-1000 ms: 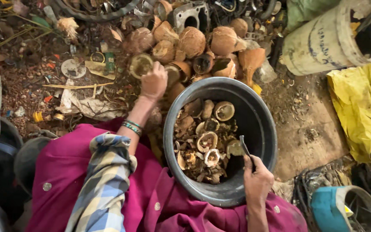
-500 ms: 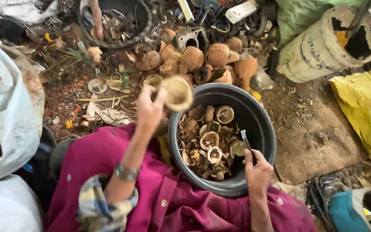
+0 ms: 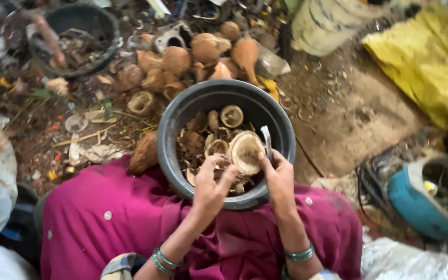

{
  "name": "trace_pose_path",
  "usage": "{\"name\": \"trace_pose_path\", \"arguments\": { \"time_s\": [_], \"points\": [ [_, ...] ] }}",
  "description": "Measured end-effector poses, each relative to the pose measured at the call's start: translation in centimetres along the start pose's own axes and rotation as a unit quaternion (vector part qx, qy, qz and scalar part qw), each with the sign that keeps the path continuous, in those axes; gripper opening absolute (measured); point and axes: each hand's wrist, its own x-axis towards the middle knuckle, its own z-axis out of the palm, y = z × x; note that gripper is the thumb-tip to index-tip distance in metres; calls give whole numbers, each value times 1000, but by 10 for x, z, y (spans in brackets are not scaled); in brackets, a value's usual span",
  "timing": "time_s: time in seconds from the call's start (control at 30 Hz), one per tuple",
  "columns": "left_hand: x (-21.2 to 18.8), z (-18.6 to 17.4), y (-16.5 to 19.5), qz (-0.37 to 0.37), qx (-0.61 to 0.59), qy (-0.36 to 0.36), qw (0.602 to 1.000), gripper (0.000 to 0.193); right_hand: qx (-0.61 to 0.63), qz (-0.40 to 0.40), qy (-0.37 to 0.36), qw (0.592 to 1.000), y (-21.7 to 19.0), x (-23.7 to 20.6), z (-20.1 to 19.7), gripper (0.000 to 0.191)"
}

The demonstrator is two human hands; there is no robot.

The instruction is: The person sits on the ground with a large basin of coconut shell pieces on their lap and uses a small knife to scoop the dried kernel out of each shell half, dropping the extracted kernel and discarded shells back into the basin. They work through the shells one at a time, occasionally reaching into the basin for the next piece.

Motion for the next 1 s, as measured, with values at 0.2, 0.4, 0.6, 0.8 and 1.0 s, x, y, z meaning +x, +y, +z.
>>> {"name": "trace_pose_path", "arguments": {
  "time_s": [0.2,0.4,0.6,0.8,1.0],
  "points": [
    [37,-1,-17,-164,-367,-49,914,58,66,52,-17,996,9,-6,-9,30],
    [28,9,-61,-242,-598,-77,760,69,5,42,-91,995,25,-14,5,27],
    [36,-9,-95,-259,-624,-14,737,59,-175,-1,-135,975,21,-22,15,35],
    [33,-2,-64,-232,-623,-33,747,60,-50,46,-91,994,26,-17,18,27],
    [22,3,-33,-239,-627,-58,739,80,141,126,-77,979,25,-15,13,25]
  ]
}}
